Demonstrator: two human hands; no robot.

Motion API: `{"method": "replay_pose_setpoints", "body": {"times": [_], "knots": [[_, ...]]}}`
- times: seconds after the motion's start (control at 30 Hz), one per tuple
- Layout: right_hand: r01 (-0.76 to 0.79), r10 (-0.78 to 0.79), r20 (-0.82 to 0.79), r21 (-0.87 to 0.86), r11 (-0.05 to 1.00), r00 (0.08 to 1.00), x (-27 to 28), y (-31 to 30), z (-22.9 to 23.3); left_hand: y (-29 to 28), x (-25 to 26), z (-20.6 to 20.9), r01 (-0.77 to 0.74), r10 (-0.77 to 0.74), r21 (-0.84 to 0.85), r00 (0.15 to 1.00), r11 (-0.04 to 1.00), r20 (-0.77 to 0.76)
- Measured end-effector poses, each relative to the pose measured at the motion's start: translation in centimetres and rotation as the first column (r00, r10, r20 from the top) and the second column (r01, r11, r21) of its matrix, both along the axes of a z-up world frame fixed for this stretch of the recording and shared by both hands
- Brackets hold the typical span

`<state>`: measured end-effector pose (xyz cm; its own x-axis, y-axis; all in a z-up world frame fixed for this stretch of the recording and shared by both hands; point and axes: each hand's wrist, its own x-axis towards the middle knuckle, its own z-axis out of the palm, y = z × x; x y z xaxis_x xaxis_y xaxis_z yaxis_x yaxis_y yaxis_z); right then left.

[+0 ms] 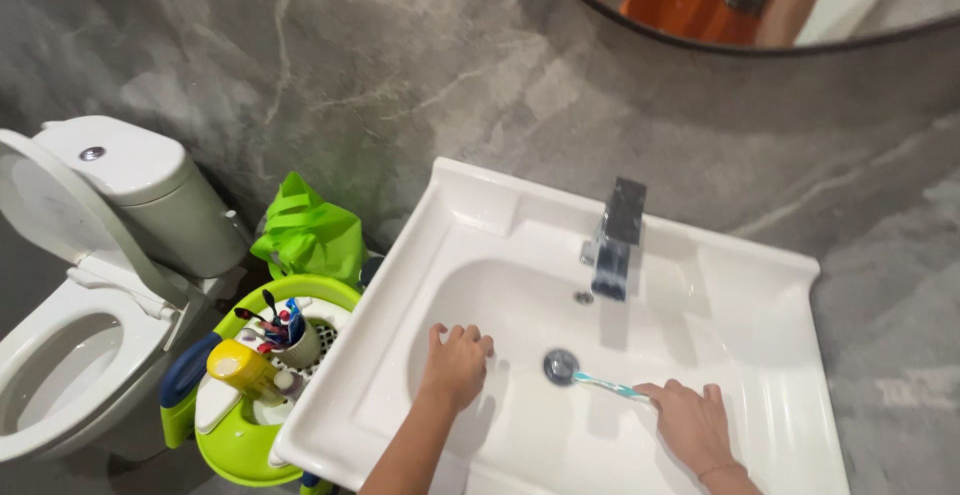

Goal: The person cleans a bathroom sink and faucet using a toothbrush, scrubbing different parts of the basin and the base of the fixture.

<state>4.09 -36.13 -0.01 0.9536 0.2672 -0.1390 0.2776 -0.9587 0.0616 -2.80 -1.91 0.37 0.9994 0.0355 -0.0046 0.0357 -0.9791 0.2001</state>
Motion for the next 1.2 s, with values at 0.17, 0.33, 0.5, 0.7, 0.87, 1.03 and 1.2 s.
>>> {"method": "replay_pose_setpoints", "body": {"times": [0.17, 0.33, 0.5, 0.7, 0.87, 1.03, 1.2], "knots": [[0.057, -0.055, -0.026, 0.082, 0.995, 0.998, -2.4, -0.3, -1.1, 0.6, -1.6, -0.8, 0.011, -0.011, -0.05, 1.0, 0.999, -0.002], [0.031, 0.002, -0.203, 0.162, 0.986, 0.979, -4.8, 4.7, -1.9, 0.7, -1.9, -1.0, 0.008, -0.013, -0.071, 0.998, 0.997, -0.068], [0.03, 0.034, -0.23, 0.269, 0.963, 0.973, -5.6, 7.4, -1.3, 1.2, -2.0, -1.4, 0.049, -0.051, -0.071, 0.998, 0.996, -0.033], [0.075, 0.054, -0.346, 0.351, 0.933, 0.937, -6.3, 7.2, -0.9, 2.2, -2.6, -1.5, 0.087, -0.09, -0.068, 0.995, 0.994, -0.044], [0.169, -0.126, -0.269, 0.142, 0.975, 0.955, -6.8, 5.8, 0.3, 3.0, -3.0, -0.7, 0.092, -0.097, -0.079, 0.993, 0.993, -0.067], [0.104, -0.007, -0.415, 0.211, 0.972, 0.91, -7.3, 4.3, 0.3, 2.4, -2.4, -1.0, 0.146, -0.148, -0.106, 0.989, 0.984, -0.019], [0.255, -0.235, -0.173, 0.107, 0.961, 0.957, -6.5, 1.7, -1.0, 1.3, -1.7, -1.1, 0.202, -0.204, -0.106, 0.979, 0.974, -0.009]]}}
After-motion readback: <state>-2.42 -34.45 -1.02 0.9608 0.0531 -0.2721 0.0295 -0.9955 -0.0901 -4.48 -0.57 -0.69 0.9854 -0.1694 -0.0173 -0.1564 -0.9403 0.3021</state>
